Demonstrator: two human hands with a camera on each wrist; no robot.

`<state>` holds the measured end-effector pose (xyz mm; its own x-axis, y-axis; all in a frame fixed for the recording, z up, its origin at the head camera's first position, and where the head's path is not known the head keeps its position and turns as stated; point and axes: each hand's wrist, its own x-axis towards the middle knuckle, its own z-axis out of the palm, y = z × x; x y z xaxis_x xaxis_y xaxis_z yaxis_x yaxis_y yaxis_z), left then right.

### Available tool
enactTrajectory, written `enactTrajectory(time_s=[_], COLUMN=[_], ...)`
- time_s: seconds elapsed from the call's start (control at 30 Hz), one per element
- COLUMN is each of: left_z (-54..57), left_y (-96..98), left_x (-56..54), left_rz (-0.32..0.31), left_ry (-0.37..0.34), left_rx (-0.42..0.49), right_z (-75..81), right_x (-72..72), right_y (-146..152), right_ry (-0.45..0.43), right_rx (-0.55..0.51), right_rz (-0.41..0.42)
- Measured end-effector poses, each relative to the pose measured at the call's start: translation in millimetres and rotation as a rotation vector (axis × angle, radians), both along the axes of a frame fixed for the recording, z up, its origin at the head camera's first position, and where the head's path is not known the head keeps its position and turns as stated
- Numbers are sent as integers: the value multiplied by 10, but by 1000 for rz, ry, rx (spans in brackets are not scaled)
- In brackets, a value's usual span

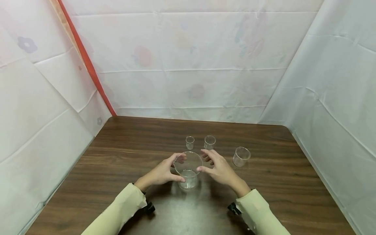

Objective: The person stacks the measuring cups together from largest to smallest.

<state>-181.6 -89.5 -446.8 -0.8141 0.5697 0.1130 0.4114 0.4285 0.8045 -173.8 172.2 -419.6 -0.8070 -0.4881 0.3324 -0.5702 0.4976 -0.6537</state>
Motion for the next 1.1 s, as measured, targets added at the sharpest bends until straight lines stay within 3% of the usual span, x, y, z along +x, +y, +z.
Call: enactTrajectory(time_s=[0.23,0.7,1.1], left_z=[8,-17,-27], left_y=[7,-8,-2], left_x=[-3,-17,-35], left_rz=[-3,-9,-15], left_ry=[-5,8,-5], left_rx=[-1,-4,-16], right_z=[82,213,290], right_x=[-18,-77,-112], right_y=[67,239,433], right_ry=[-4,20,-15], right_rx=[21,123,231], right_rz=[-35,-181,-248])
